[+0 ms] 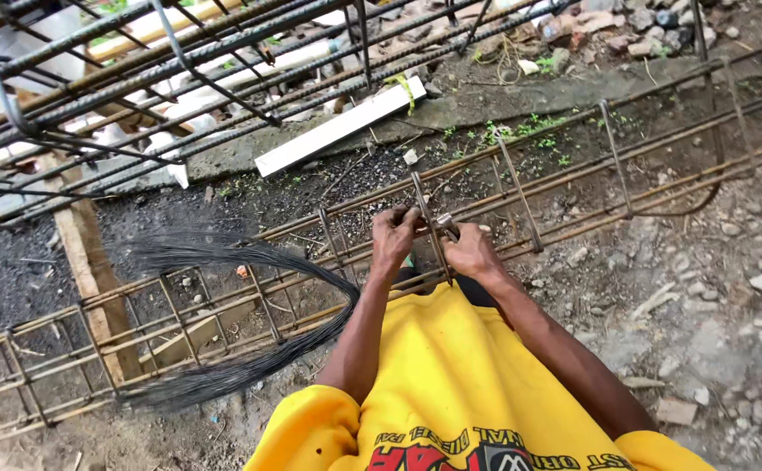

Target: The person uses pliers to twist and secure wire ties around the intersections of a rebar grid. They repeatedly pull wire from a coil, wrap it around the rebar joints, and twist it tight to fasten the structure.

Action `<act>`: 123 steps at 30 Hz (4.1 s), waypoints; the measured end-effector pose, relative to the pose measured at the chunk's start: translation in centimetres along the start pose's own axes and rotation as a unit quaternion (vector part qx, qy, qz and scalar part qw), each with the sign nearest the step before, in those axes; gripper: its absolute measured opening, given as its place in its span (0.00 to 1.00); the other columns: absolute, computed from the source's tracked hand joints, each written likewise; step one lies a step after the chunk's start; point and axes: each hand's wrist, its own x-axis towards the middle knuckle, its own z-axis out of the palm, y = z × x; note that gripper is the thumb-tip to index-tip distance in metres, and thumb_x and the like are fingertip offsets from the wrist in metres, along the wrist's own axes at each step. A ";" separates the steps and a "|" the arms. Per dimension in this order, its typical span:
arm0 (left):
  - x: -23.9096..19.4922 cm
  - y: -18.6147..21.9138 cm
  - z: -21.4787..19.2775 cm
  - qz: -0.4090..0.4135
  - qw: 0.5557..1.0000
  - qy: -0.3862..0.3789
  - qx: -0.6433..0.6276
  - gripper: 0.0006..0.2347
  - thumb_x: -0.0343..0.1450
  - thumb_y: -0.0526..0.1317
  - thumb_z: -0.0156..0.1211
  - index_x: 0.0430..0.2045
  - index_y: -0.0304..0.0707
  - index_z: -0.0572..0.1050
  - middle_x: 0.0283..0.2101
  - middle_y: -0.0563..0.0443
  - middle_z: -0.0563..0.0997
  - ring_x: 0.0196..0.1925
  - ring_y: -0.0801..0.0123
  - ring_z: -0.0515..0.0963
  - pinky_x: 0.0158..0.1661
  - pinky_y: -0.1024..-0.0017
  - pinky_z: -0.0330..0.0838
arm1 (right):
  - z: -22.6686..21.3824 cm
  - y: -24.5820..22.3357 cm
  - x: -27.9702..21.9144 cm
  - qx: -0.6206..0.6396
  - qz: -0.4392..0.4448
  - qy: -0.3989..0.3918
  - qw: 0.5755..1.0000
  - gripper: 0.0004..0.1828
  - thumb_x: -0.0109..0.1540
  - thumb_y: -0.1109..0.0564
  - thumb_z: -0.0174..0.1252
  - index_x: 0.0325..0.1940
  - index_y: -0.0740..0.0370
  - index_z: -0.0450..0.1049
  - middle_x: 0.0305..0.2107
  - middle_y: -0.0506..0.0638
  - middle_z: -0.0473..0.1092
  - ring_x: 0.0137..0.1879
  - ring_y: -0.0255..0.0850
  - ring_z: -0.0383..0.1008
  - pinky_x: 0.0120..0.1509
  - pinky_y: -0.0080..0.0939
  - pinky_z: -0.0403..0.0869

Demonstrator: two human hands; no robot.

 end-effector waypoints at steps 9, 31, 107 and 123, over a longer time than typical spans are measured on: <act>-0.8 -1.4 0.4 0.144 0.988 -0.001 0.059 0.09 0.74 0.40 0.61 0.27 0.37 0.83 0.27 0.41 0.84 0.34 0.54 0.85 0.41 0.62 0.76 | -1.2 -1.0 -1.5 0.046 0.066 -0.040 0.996 0.18 0.57 0.48 0.57 0.44 0.61 0.80 0.39 0.62 0.77 0.54 0.60 0.76 0.56 0.60 0.73; -0.8 -6.5 2.0 0.274 0.943 0.031 0.185 0.03 0.72 0.40 0.63 0.32 0.43 0.80 0.32 0.51 0.76 0.34 0.58 0.80 0.36 0.62 0.78 | -2.8 -3.6 -3.5 0.404 0.030 -0.068 0.912 0.06 0.54 0.64 0.54 0.22 0.64 0.69 0.08 0.46 0.54 0.12 0.34 0.55 0.17 0.36 0.59; 2.1 -2.5 -2.1 0.141 0.907 -0.315 0.241 0.07 0.68 0.41 0.56 0.27 0.39 0.80 0.32 0.38 0.83 0.42 0.39 0.82 0.44 0.45 0.73 | -8.3 -10.9 -4.9 -0.141 -0.044 -0.138 0.979 0.16 0.62 0.54 0.54 0.43 0.69 0.80 0.34 0.65 0.76 0.47 0.60 0.76 0.55 0.60 0.69; 4.4 -4.2 -1.2 0.061 0.931 -0.315 0.176 0.11 0.69 0.46 0.63 0.25 0.38 0.84 0.24 0.43 0.83 0.32 0.52 0.84 0.40 0.59 0.76 | -7.6 -14.5 -0.9 -0.335 -0.160 -0.173 0.912 0.09 0.63 0.53 0.56 0.38 0.59 0.78 0.32 0.58 0.76 0.44 0.56 0.79 0.52 0.60 0.76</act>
